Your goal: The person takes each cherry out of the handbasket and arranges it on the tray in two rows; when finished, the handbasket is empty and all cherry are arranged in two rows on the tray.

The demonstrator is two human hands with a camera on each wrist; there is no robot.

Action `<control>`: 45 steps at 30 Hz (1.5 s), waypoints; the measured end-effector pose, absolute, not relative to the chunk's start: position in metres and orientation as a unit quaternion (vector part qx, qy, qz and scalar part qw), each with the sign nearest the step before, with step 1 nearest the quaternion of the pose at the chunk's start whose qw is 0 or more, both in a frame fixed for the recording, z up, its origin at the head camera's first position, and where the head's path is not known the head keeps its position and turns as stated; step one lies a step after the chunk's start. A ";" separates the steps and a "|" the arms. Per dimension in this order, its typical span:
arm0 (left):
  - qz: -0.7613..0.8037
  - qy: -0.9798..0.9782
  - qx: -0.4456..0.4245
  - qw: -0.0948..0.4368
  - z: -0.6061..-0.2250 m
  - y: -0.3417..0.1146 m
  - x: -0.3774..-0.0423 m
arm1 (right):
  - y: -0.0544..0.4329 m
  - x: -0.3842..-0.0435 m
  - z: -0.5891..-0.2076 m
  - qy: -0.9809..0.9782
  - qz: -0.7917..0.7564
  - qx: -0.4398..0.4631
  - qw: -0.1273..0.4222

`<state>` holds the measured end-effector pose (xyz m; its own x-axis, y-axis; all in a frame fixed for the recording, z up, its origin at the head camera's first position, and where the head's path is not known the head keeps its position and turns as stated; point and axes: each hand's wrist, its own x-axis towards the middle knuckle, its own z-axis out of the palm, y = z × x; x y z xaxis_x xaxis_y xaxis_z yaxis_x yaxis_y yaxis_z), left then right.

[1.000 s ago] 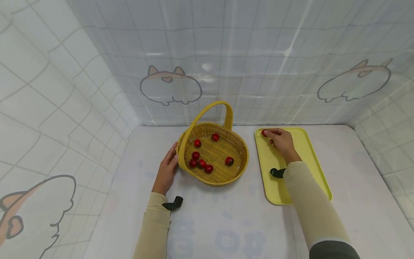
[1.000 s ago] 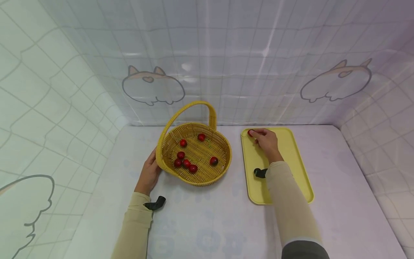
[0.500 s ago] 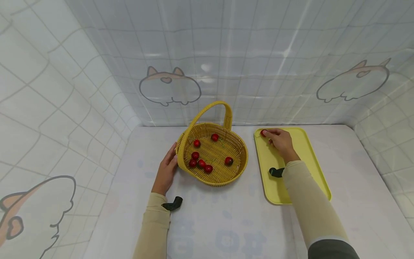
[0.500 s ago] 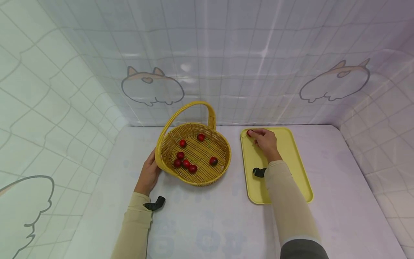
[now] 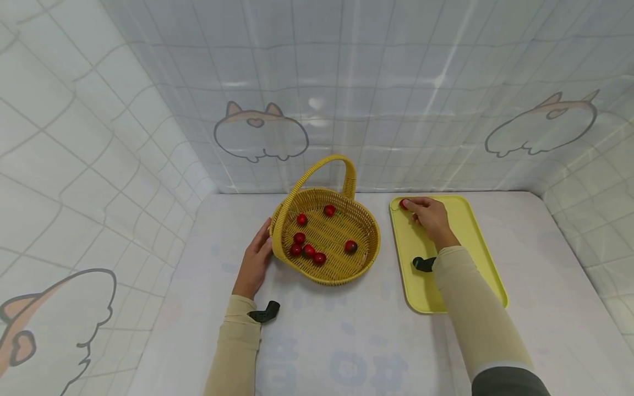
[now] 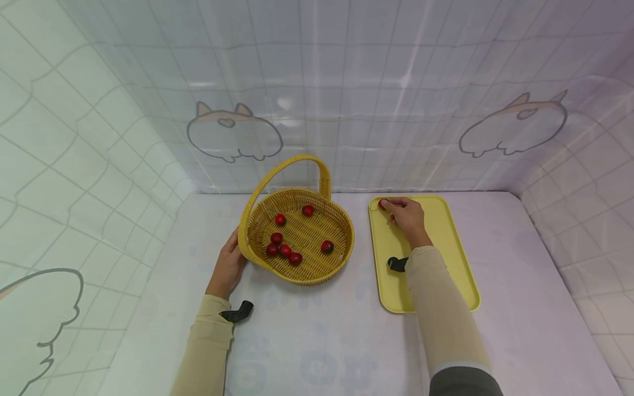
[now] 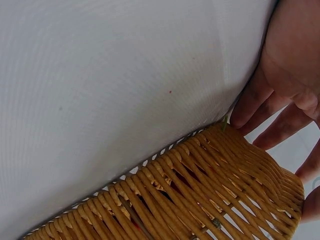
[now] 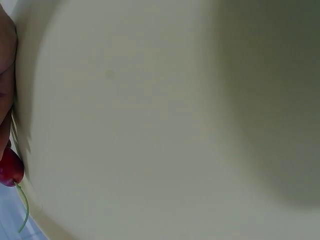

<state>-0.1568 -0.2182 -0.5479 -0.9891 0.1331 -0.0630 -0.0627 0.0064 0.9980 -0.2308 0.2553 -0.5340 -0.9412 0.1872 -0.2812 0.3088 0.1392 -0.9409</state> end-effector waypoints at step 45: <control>0.696 0.715 0.015 0.069 -0.549 -0.219 -0.156 | 0.252 -0.210 -0.489 0.729 -0.656 0.187 0.056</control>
